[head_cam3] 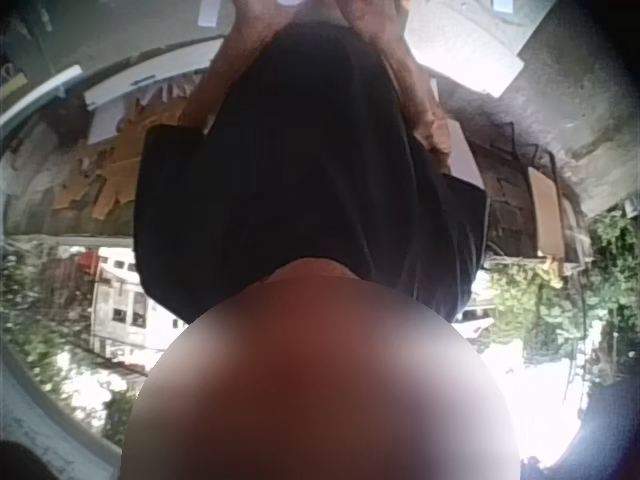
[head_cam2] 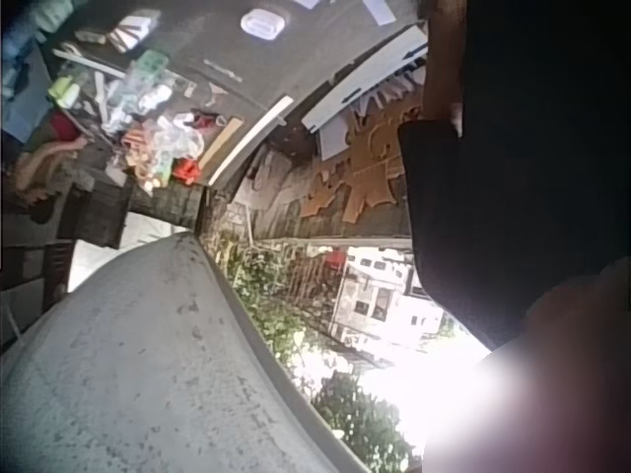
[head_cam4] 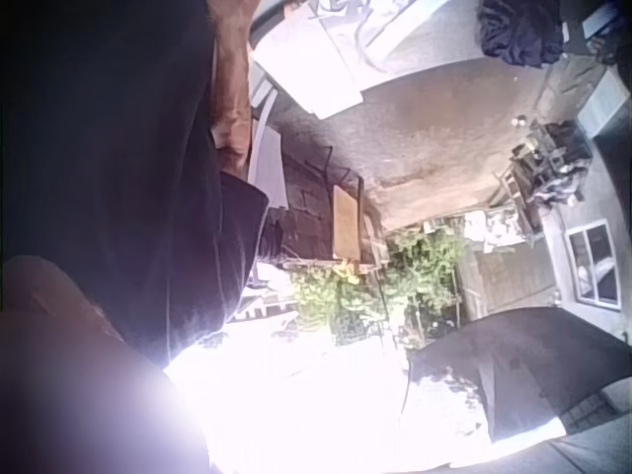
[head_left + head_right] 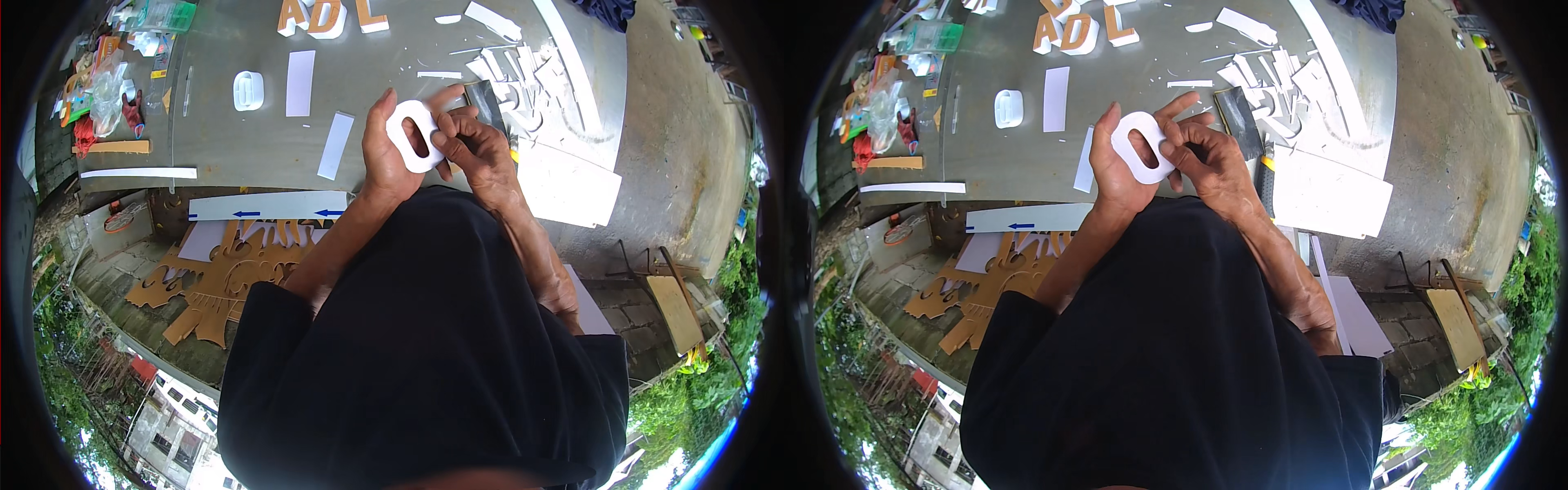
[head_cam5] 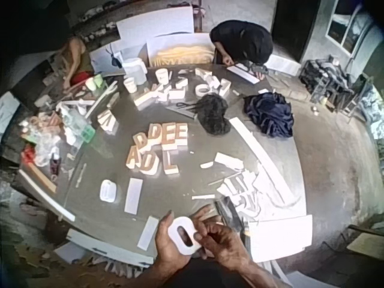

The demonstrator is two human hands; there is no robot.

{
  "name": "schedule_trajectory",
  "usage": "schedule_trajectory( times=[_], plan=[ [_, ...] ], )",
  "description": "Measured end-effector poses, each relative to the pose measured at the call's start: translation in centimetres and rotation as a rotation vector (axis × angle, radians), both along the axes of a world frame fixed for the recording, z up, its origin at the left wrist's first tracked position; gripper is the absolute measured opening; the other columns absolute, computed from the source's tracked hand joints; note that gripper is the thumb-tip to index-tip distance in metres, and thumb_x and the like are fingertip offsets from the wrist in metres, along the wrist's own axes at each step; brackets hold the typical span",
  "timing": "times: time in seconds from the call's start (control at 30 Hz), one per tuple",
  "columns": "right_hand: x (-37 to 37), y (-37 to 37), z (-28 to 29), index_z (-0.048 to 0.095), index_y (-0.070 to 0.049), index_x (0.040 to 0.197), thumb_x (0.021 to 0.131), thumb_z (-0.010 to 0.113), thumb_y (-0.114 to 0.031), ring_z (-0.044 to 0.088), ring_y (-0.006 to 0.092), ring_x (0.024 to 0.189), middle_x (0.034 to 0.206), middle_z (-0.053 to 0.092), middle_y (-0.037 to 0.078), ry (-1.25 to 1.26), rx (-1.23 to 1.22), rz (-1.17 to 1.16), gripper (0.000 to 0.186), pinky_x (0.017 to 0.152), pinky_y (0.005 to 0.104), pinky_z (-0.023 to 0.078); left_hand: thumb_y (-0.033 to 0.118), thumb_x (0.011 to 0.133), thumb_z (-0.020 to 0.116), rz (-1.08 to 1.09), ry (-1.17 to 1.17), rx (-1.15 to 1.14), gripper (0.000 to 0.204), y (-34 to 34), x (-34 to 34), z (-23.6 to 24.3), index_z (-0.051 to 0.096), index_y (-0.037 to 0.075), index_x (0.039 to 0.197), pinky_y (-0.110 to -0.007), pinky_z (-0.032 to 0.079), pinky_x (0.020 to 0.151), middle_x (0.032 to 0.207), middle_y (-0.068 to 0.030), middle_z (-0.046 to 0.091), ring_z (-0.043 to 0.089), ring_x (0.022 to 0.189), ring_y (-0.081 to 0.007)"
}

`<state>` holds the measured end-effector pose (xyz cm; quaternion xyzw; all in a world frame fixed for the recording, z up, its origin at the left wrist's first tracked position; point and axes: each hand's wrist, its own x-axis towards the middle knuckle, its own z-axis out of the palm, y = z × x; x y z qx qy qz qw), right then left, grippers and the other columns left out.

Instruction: The recorder is assembling and finishing three-dimensional letters for a sign.

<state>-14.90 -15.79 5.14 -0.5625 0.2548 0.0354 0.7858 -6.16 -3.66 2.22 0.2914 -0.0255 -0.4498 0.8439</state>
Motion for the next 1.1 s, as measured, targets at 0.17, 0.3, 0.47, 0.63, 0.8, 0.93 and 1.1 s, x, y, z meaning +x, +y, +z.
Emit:
schedule_trajectory(
  times=[0.17, 0.3, 0.47, 0.63, 0.8, 0.93, 1.1],
  plan=[
    [-0.4, -0.3, -0.4, 0.066, 0.003, 0.099, 0.094, 0.068, -0.012, 0.059, 0.0126, 0.065, 0.084, 0.065, 0.006, -0.083, 0.032, 0.078, 0.016, 0.060, 0.0269, 0.046, 0.062, 0.094, 0.023, 0.027, -0.020, 0.100, 0.081, 0.0, 0.0, -0.2, 0.067, -0.006, 0.094, -0.038, 0.058, 0.053, 0.144, -0.0236, 0.050, 0.056, 0.124, -0.0385],
    [-0.1, 0.0, 0.3, 0.066, 0.003, 0.099, 0.093, 0.067, -0.008, 0.061, 0.0135, 0.068, 0.086, 0.065, 0.007, 0.002, 0.060, 0.035, 0.013, 0.065, 0.0293, 0.048, 0.062, 0.094, 0.023, -0.026, -0.054, 0.154, 0.081, 0.0, -0.1, 0.7, 0.067, -0.007, 0.095, -0.046, 0.058, 0.079, 0.144, -0.0227, 0.050, 0.055, 0.125, -0.0395],
    [-0.1, -0.5, 0.6, 0.066, 0.004, 0.101, 0.093, 0.066, -0.006, 0.063, 0.0138, 0.070, 0.087, 0.064, 0.007, -0.024, 0.032, 0.108, 0.013, 0.068, 0.0297, 0.049, 0.063, 0.094, 0.022, 0.014, -0.018, 0.100, 0.082, 0.0, -0.2, 0.3, 0.067, -0.005, 0.091, -0.047, 0.056, 0.083, 0.145, -0.0221, 0.050, 0.055, 0.125, -0.0392],
    [-0.4, -0.1, 0.4, 0.067, 0.004, 0.101, 0.093, 0.066, -0.008, 0.064, 0.0136, 0.071, 0.085, 0.064, 0.007, -0.051, 0.044, 0.075, 0.014, 0.068, 0.0293, 0.049, 0.065, 0.093, 0.021, -0.008, 0.004, 0.047, 0.082, 0.2, 0.1, -0.3, 0.068, -0.002, 0.087, -0.044, 0.058, 0.078, 0.147, -0.0219, 0.048, 0.053, 0.128, -0.0385],
    [0.3, 0.1, 0.8, 0.066, 0.004, 0.102, 0.094, 0.065, -0.009, 0.064, 0.0129, 0.072, 0.081, 0.065, 0.007, 0.020, -0.062, 0.060, 0.015, 0.068, 0.0283, 0.049, 0.066, 0.092, 0.022, -0.035, -0.025, 0.027, 0.082, 0.0, 0.3, -0.4, 0.069, -0.001, 0.087, -0.043, 0.055, 0.086, 0.149, -0.0221, 0.046, 0.049, 0.132, -0.0404],
    [-0.2, -0.2, -0.1, 0.067, 0.004, 0.102, 0.092, 0.065, -0.007, 0.064, 0.0144, 0.074, 0.079, 0.067, 0.009, -0.063, -0.085, 0.116, 0.015, 0.072, 0.0305, 0.047, 0.066, 0.092, 0.024, -0.061, 0.033, -0.090, 0.081, 0.6, 0.8, -1.6, 0.070, -0.001, 0.088, -0.045, 0.053, 0.091, 0.150, -0.0229, 0.044, 0.047, 0.133, -0.0417],
    [-0.5, -0.5, -0.6, 0.067, 0.004, 0.104, 0.089, 0.066, -0.007, 0.064, 0.0165, 0.075, 0.079, 0.067, 0.010, -0.122, -0.180, 0.165, 0.019, 0.076, 0.0327, 0.045, 0.066, 0.093, 0.025, -0.044, 0.082, -0.136, 0.082, 0.6, 0.8, -1.2, 0.070, -0.003, 0.088, -0.049, 0.046, 0.101, 0.149, -0.0222, 0.046, 0.052, 0.129, -0.0402]
  ],
)
